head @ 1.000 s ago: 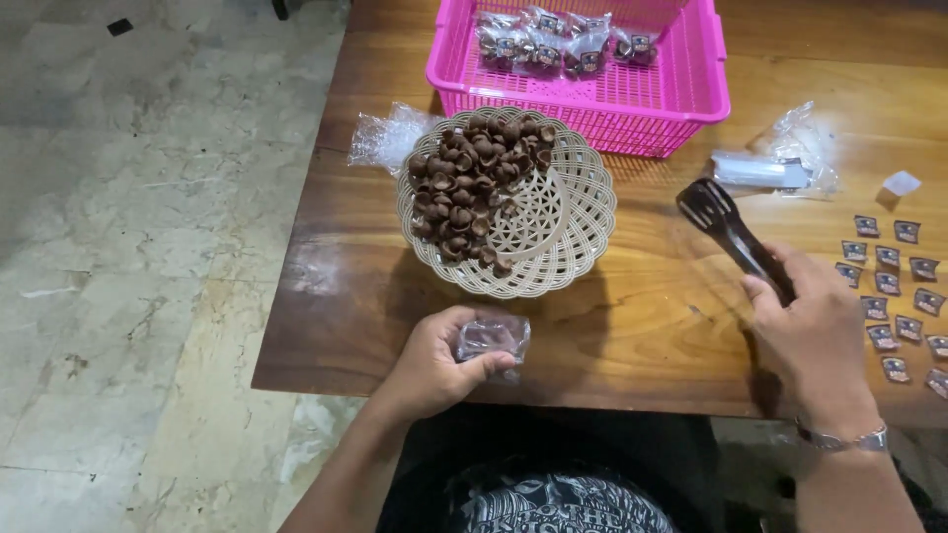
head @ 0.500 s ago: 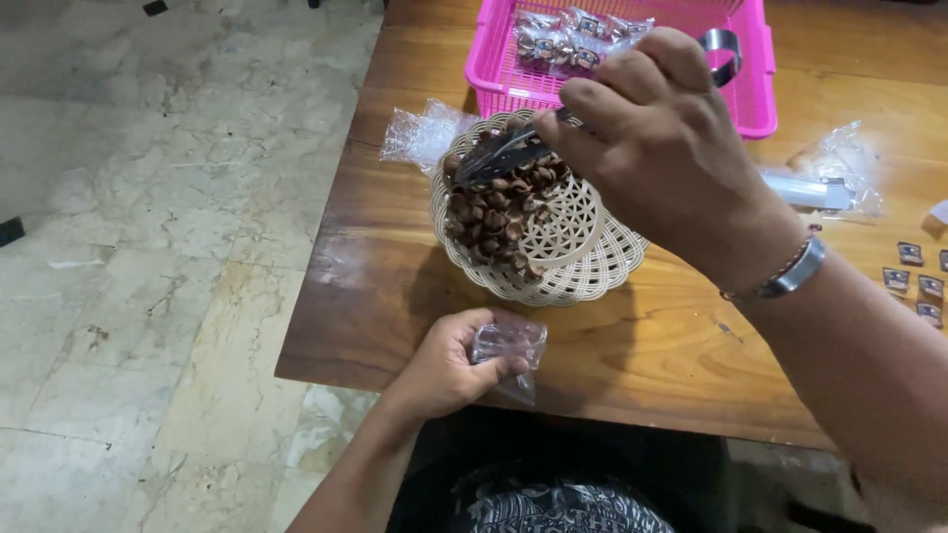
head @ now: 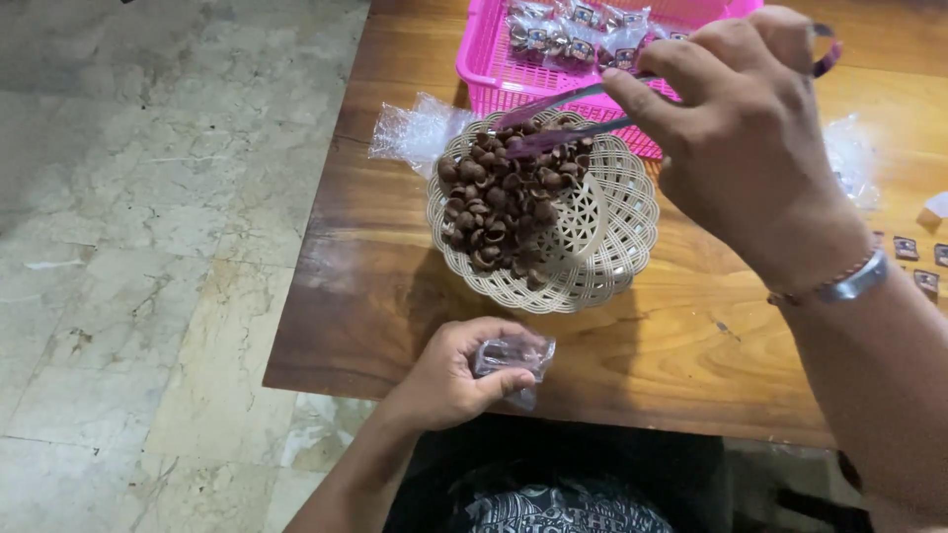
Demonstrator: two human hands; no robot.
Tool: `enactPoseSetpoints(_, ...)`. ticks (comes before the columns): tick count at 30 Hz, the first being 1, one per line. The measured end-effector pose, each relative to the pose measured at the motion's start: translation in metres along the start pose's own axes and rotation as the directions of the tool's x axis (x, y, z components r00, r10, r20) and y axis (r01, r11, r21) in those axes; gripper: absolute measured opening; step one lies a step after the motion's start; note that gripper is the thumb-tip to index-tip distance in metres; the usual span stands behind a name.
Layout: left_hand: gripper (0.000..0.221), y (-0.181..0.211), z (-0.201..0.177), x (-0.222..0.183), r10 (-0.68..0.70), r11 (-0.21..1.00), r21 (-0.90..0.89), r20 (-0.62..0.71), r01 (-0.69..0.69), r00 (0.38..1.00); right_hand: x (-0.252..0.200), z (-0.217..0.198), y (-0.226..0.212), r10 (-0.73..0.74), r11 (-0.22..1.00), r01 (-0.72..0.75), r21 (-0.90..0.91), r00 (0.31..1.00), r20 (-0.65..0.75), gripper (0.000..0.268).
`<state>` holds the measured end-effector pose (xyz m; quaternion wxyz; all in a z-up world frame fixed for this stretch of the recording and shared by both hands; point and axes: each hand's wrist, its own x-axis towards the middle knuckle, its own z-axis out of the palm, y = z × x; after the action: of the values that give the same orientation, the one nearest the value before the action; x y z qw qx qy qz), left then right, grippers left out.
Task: The person places individual cereal pieces into small plastic bags by hand and using tongs, then seals the bags by hand.
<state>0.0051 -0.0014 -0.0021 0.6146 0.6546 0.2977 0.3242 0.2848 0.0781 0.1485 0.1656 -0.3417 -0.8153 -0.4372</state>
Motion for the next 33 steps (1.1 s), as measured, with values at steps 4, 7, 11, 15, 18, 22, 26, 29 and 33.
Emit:
enactPoseSetpoints(4, 0.029, 0.013, 0.010, 0.004, 0.096, 0.993, 0.055, 0.060, -0.100, 0.994, -0.007, 0.015, -0.009, 0.051, 0.999, -0.051, -0.001, 0.999, -0.012, 0.037)
enactPoseSetpoints(7, 0.029, 0.017, 0.013, 0.009, 0.135, 0.989, 0.057, 0.078, -0.140, 0.988, -0.017, 0.000, -0.010, 0.076, 0.997, -0.075, -0.014, 0.997, 0.026, 0.028)
enactPoseSetpoints(11, 0.028, 0.016, 0.016, 0.014, 0.172, 0.985, -0.004, 0.062, -0.172, 0.983, -0.041, -0.003, 0.001, 0.194, 0.979, -0.198, 0.052, 0.978, 0.072, 0.021)
enactPoseSetpoints(15, 0.028, 0.010, 0.021, 0.014, 0.202, 0.977, -0.087, 0.062, -0.196, 0.977, -0.056, 0.033, 0.009, 0.293, 0.956, -0.291, -0.028, 0.950, 0.110, 0.059)
enactPoseSetpoints(18, 0.027, 0.009, 0.020, 0.014, 0.216, 0.975, -0.069, 0.046, -0.213, 0.975, -0.061, 0.043, 0.003, 0.317, 0.947, -0.302, -0.110, 0.935, 0.161, 0.040)
enactPoseSetpoints(22, 0.028, 0.009, 0.017, 0.014, 0.218, 0.975, -0.059, 0.047, -0.215, 0.975, -0.072, 0.021, -0.013, 0.359, 0.924, -0.381, 0.033, 0.895, 0.265, 0.036)
enactPoseSetpoints(26, 0.030, 0.011, 0.016, 0.015, 0.206, 0.978, -0.047, 0.063, -0.203, 0.976, -0.069, -0.002, -0.012, 0.465, 0.729, -0.642, 0.238, 0.720, 0.515, 0.041)
enactPoseSetpoints(29, 0.030, 0.009, 0.016, 0.014, 0.149, 0.988, -0.041, 0.069, -0.146, 0.986, -0.030, -0.035, -0.005, 0.495, 0.364, -0.910, 0.198, 0.369, 0.787, 0.055)
enactPoseSetpoints(33, 0.034, 0.004, 0.018, 0.012, 0.091, 0.996, -0.023, 0.044, -0.090, 0.995, -0.026, -0.039, -0.002, 0.411, 0.352, -0.934, 0.066, 0.217, 0.886, 0.050)
